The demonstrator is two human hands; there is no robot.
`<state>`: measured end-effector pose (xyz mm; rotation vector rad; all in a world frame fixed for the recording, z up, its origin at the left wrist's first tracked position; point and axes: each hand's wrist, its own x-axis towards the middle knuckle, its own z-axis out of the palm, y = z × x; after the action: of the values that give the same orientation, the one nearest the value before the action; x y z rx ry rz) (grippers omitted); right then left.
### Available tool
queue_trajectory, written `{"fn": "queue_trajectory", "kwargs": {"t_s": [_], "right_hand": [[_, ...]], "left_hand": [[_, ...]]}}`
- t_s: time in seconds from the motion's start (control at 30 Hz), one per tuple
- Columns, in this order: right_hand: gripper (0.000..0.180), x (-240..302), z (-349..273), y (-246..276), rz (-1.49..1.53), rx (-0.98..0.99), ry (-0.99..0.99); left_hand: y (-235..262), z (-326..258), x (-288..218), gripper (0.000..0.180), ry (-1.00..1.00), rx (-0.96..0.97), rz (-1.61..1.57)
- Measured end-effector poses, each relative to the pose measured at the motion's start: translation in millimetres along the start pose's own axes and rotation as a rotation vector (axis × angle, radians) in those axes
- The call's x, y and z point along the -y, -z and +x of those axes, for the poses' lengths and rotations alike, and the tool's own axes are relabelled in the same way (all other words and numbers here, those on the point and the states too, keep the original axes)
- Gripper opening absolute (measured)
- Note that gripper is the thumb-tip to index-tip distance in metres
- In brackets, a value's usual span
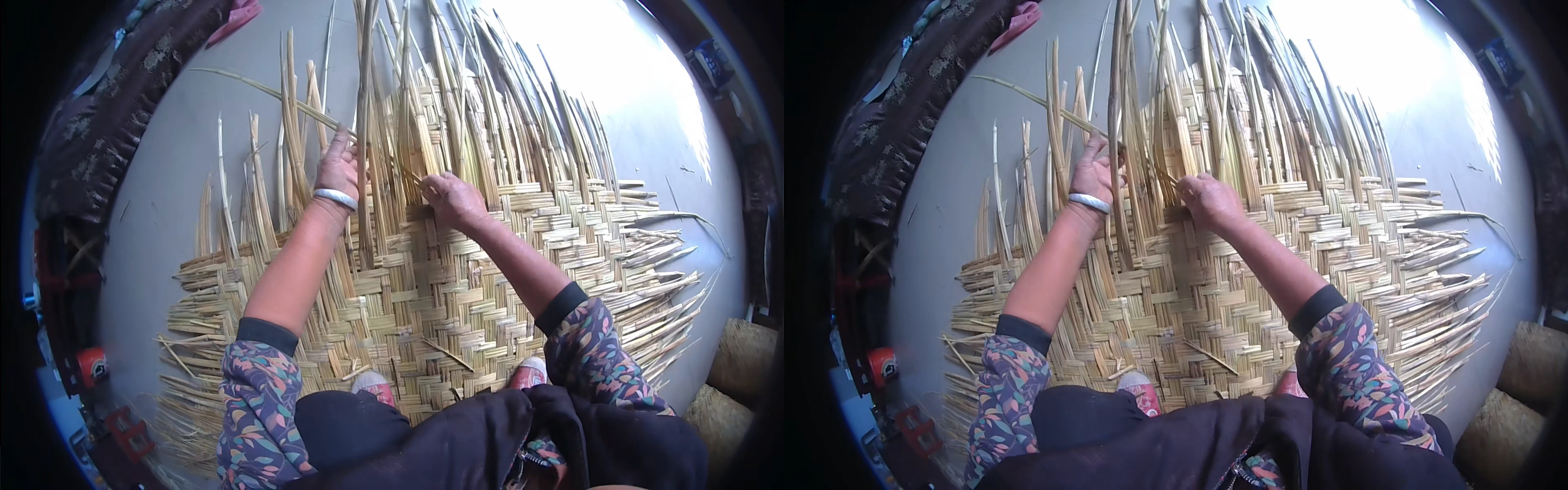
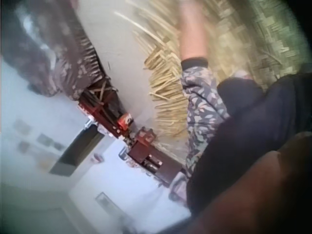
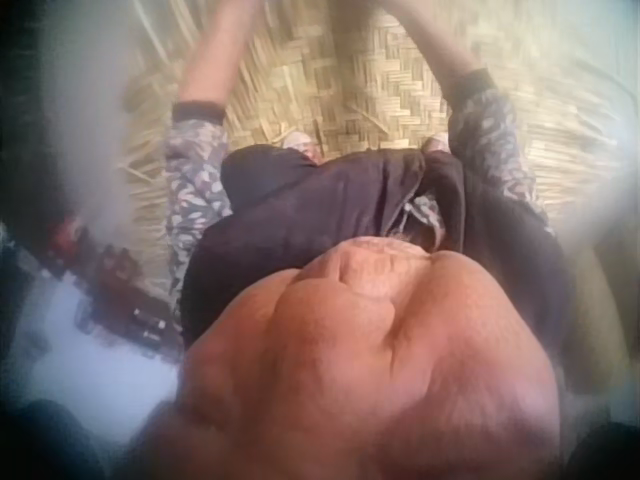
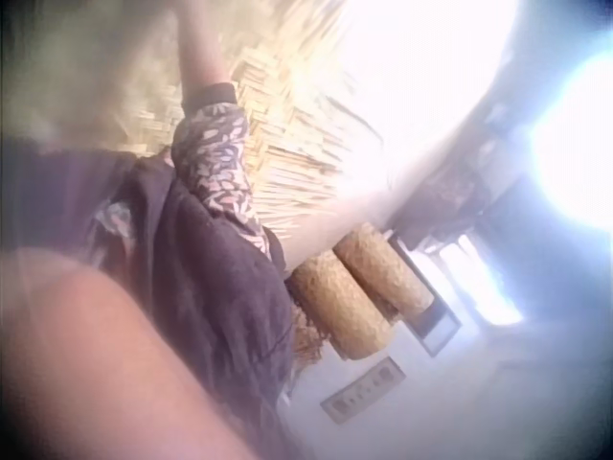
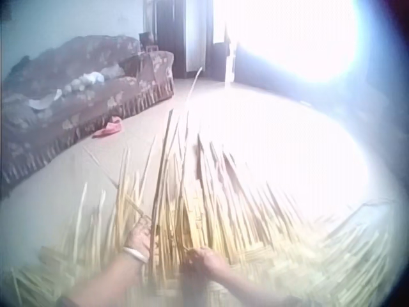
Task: The person weaves a large circular mat or basket base using dried palm leaves. They interlace the leaves by hand, repeatedly pulling and adjusting strands to form a tight pattern. The work is performed on the floor with the camera positioned overhead.
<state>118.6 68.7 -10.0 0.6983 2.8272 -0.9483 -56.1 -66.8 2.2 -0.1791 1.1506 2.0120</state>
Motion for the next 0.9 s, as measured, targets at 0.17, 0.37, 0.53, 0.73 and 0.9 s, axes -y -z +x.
{"fn": "queue_trajectory", "kwargs": {"t_s": [0.17,0.37,0.53,0.73,0.9], "right_hand": [[0.022,-1,5,4,0.077,0.053,-0.023],[0.025,2,14,7,0.036,0.144,-0.105],[0.021,1,16,9,-0.055,0.167,-0.120],[0.023,0,13,5,-0.043,0.138,-0.100],[0.029,6,0,-3,-0.127,0.062,-0.028]], "left_hand": [[19,10,-8,0.031,0.011,-0.024,0.014],[22,-13,-29,0.009,-0.238,0.024,0.249],[15,-51,-51,0.010,-0.418,-0.029,0.447],[43,-81,-24,0.010,-0.879,-0.157,1.084],[81,-95,-7,0.012,-0.911,-0.219,1.130]]}}
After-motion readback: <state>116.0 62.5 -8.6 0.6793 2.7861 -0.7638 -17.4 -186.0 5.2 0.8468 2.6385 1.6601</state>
